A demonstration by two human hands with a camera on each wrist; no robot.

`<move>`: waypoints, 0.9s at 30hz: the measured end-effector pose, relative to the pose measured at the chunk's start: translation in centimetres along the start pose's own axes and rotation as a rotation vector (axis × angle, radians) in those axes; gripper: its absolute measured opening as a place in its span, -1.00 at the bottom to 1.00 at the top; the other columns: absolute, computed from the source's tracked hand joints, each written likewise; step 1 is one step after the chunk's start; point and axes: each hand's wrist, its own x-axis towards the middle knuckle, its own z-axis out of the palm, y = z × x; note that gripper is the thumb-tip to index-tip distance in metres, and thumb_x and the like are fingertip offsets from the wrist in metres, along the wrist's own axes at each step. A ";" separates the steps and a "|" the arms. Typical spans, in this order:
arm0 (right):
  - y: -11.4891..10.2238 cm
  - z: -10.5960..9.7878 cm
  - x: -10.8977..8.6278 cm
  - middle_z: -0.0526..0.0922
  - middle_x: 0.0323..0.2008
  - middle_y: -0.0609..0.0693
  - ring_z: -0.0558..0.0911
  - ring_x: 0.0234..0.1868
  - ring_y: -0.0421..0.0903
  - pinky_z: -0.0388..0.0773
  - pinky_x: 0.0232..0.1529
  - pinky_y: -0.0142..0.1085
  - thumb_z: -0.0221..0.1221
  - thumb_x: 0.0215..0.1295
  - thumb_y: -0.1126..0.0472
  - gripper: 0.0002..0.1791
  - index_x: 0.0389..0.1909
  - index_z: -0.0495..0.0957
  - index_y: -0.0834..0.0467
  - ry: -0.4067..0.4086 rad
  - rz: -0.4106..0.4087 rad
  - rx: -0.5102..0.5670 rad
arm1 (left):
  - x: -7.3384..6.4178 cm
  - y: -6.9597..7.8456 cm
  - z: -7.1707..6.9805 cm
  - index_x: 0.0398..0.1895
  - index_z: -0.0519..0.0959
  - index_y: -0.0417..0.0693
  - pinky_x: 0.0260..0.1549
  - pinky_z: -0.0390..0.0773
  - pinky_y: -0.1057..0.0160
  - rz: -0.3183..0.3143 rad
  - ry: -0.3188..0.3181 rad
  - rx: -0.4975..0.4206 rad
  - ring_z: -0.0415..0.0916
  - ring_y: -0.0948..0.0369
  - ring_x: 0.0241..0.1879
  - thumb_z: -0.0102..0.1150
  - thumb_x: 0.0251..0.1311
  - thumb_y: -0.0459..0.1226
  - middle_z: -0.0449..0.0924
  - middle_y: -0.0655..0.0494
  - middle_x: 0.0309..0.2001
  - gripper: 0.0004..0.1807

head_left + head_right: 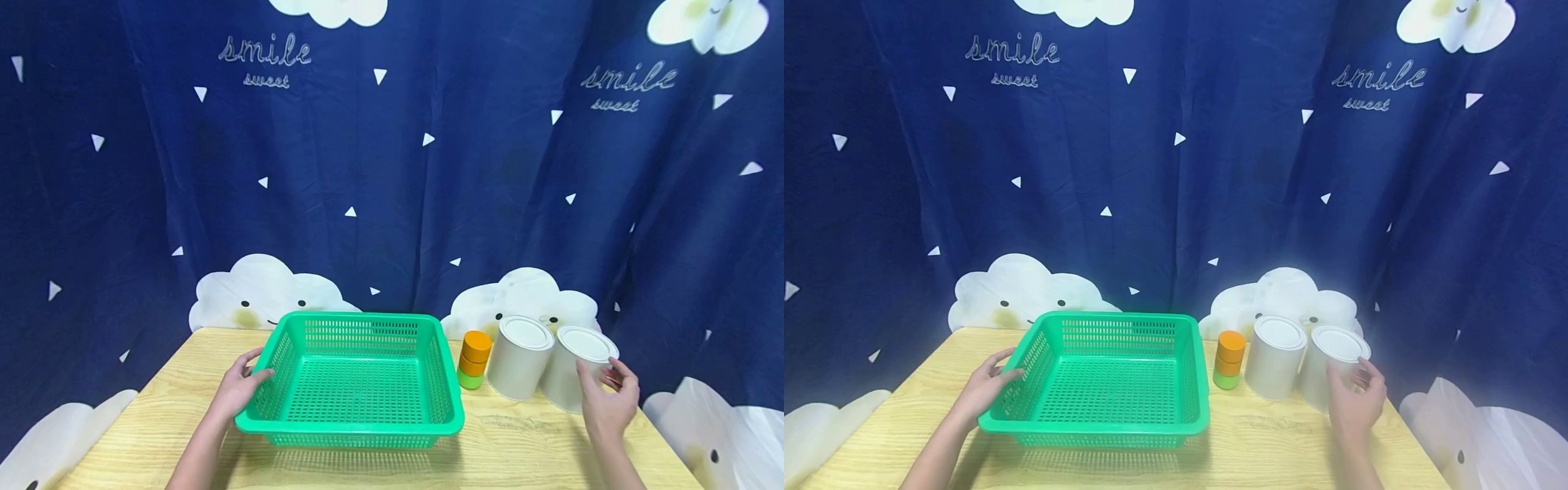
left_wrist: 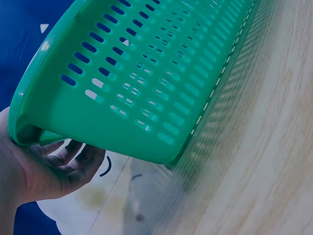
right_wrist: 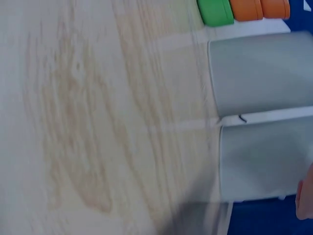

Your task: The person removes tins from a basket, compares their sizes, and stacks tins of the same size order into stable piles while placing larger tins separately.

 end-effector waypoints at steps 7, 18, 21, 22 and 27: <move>-1.7 1.1 -0.8 0.39 -0.34 -0.36 0.40 -0.32 -0.45 0.23 -0.17 -0.54 0.38 -0.02 0.18 -0.52 -0.02 0.50 0.08 -0.039 -0.051 -0.015 | 0.1 0.0 0.1 0.39 0.03 -0.28 -0.30 0.62 0.11 -0.002 -0.003 0.004 0.58 0.10 -0.23 0.04 0.27 -0.24 0.35 -0.47 0.11 -0.31; -5.6 3.2 -2.6 0.42 -0.28 -0.21 0.37 -0.29 -0.38 0.23 -0.20 -0.46 0.30 0.08 0.17 -0.55 -0.01 0.50 0.24 -0.201 -0.163 -0.074 | 0.3 0.2 -0.2 0.40 0.04 -0.23 -0.27 0.59 0.16 -0.028 -0.012 0.040 0.55 0.08 -0.16 -0.10 0.36 -0.06 0.32 -0.43 0.15 -0.33; -6.4 4.1 -3.0 0.48 -0.26 -0.04 0.39 -0.29 -0.32 0.27 -0.24 -0.45 0.28 0.11 0.17 -0.57 -0.01 0.51 0.25 -0.234 -0.186 -0.071 | 0.4 0.4 -0.4 0.39 0.05 -0.24 -0.28 0.57 0.18 -0.027 -0.014 0.048 0.54 0.07 -0.16 -0.16 0.39 -0.08 0.33 -0.42 0.13 -0.37; -6.7 4.3 -3.2 0.49 -0.24 0.01 0.40 -0.28 -0.29 0.27 -0.25 -0.46 0.27 0.12 0.16 -0.58 -0.01 0.51 0.26 -0.245 -0.190 -0.075 | 0.4 0.5 -0.5 0.39 0.06 -0.24 -0.27 0.57 0.19 -0.029 -0.015 0.060 0.53 0.06 -0.15 -0.17 0.40 -0.08 0.34 -0.41 0.12 -0.38; -8.0 5.5 -3.9 0.50 -0.16 0.14 0.41 -0.21 -0.15 0.27 -0.26 -0.50 0.22 0.17 0.12 -0.59 0.00 0.50 0.23 -0.318 -0.185 -0.100 | 0.4 1.0 -1.0 0.38 0.02 -0.32 -0.15 0.53 0.09 -0.022 -0.038 0.152 0.50 -0.08 -0.06 -0.21 0.40 -0.08 0.32 -0.44 0.13 -0.36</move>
